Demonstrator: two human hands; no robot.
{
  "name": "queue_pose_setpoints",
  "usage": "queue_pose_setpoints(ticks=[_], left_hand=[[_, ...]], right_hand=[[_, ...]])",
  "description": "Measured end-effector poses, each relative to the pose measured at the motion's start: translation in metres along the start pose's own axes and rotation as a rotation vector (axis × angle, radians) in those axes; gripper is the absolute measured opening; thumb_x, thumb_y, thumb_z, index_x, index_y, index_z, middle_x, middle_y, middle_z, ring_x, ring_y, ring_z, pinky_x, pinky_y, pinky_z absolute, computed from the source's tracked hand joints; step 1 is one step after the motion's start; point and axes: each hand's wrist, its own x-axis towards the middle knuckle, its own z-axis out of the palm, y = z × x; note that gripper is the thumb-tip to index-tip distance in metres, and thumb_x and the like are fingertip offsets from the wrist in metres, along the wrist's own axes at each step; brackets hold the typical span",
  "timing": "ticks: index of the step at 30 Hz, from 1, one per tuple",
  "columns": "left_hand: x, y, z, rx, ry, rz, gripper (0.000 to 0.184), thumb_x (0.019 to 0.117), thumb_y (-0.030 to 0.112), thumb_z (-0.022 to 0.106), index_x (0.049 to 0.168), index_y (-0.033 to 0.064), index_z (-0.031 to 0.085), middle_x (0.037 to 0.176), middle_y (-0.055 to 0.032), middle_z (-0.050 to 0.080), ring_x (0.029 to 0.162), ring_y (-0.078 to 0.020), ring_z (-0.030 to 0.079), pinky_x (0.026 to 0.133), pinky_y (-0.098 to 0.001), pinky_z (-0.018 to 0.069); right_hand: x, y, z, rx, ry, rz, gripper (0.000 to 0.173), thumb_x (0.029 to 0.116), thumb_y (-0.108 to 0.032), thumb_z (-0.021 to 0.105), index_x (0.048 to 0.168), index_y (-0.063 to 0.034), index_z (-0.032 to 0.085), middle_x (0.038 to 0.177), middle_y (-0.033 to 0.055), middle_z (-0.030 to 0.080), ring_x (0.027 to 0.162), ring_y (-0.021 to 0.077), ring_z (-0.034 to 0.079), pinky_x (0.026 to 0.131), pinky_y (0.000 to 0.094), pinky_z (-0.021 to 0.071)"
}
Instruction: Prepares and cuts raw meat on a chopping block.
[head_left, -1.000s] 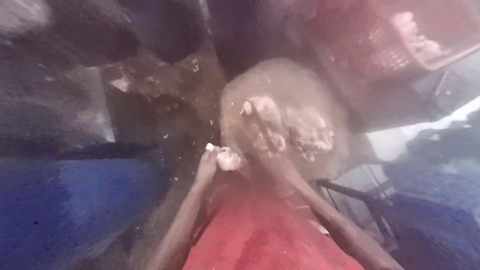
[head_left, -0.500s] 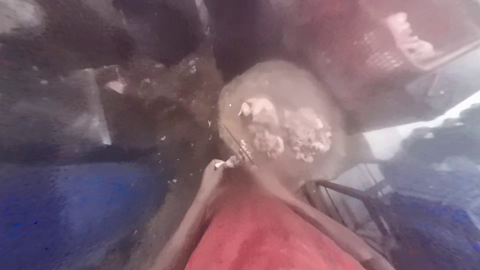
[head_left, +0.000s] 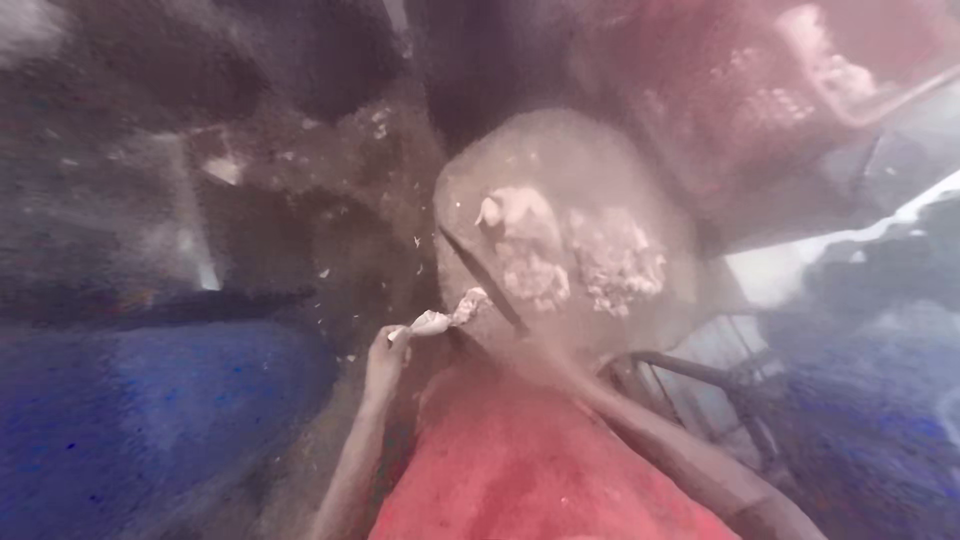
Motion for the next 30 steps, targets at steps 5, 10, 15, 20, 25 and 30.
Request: queue_pose_setpoints(ticks=[5, 10, 15, 20, 25, 30], left_hand=[[-0.001, -0.001, -0.001, -0.094, 0.033, -0.022, 0.024, 0.1069, 0.021, 0.053, 0.118, 0.0011, 0.058, 0.072, -0.0026, 0.06, 0.053, -0.0102, 0.054, 0.049, -0.0259, 0.0488], [-0.002, -0.012, 0.004, -0.164, 0.029, -0.063, 0.024, 0.1083, 0.02, 0.049, 0.119, 0.0003, 0.057, 0.071, -0.0018, 0.058, 0.053, -0.0106, 0.055, 0.05, -0.0267, 0.0501], [-0.006, -0.006, 0.005, -0.187, 0.017, -0.081, 0.022, 0.1082, 0.019, 0.049, 0.116, 0.0006, 0.058, 0.069, -0.0016, 0.056, 0.052, -0.0113, 0.053, 0.049, -0.0272, 0.0494], [-0.013, -0.018, 0.006, -0.218, -0.031, -0.096, 0.025, 0.1087, 0.019, 0.045, 0.117, 0.001, 0.06, 0.069, -0.0005, 0.058, 0.051, -0.0099, 0.053, 0.048, -0.0262, 0.0485], [-0.022, 0.001, 0.017, -0.286, -0.057, -0.124, 0.022, 0.1083, 0.017, 0.046, 0.115, 0.0013, 0.06, 0.067, -0.0012, 0.057, 0.052, -0.0103, 0.053, 0.049, -0.0259, 0.0492], [-0.015, 0.019, 0.047, -0.423, -0.153, -0.171, 0.028, 0.1108, 0.02, 0.04, 0.125, 0.0023, 0.056, 0.081, -0.0036, 0.062, 0.062, -0.0128, 0.059, 0.059, -0.0295, 0.0541]], right_hand=[[0.028, 0.058, -0.018, -0.342, -0.159, 0.294, 0.057, 0.1091, -0.05, 0.036, 0.132, -0.0027, 0.059, 0.112, 0.0207, 0.067, 0.104, 0.0319, 0.067, 0.095, 0.0524, 0.0529], [-0.001, -0.02, -0.01, -0.215, -0.156, 0.151, 0.055, 0.1094, -0.043, 0.036, 0.14, -0.0003, 0.053, 0.115, 0.0194, 0.068, 0.104, 0.0273, 0.067, 0.095, 0.0457, 0.0533], [0.028, 0.064, -0.01, -0.389, -0.308, 0.246, 0.063, 0.1087, -0.054, 0.031, 0.135, -0.0046, 0.058, 0.118, 0.0208, 0.067, 0.109, 0.034, 0.066, 0.097, 0.0564, 0.0508], [0.006, 0.013, -0.005, -0.306, -0.221, 0.242, 0.055, 0.1098, -0.045, 0.036, 0.138, -0.0015, 0.054, 0.114, 0.0196, 0.067, 0.103, 0.0295, 0.067, 0.095, 0.0492, 0.054], [0.003, 0.078, 0.002, 0.017, -0.371, 0.429, 0.058, 0.1095, -0.053, 0.027, 0.127, -0.0074, 0.059, 0.092, 0.0067, 0.061, 0.073, 0.015, 0.059, 0.068, 0.0349, 0.0526], [0.012, 0.047, -0.026, -0.097, -0.045, 0.365, 0.054, 0.1111, -0.045, 0.031, 0.139, -0.0041, 0.054, 0.104, 0.0158, 0.066, 0.089, 0.0244, 0.065, 0.085, 0.0451, 0.0556]])
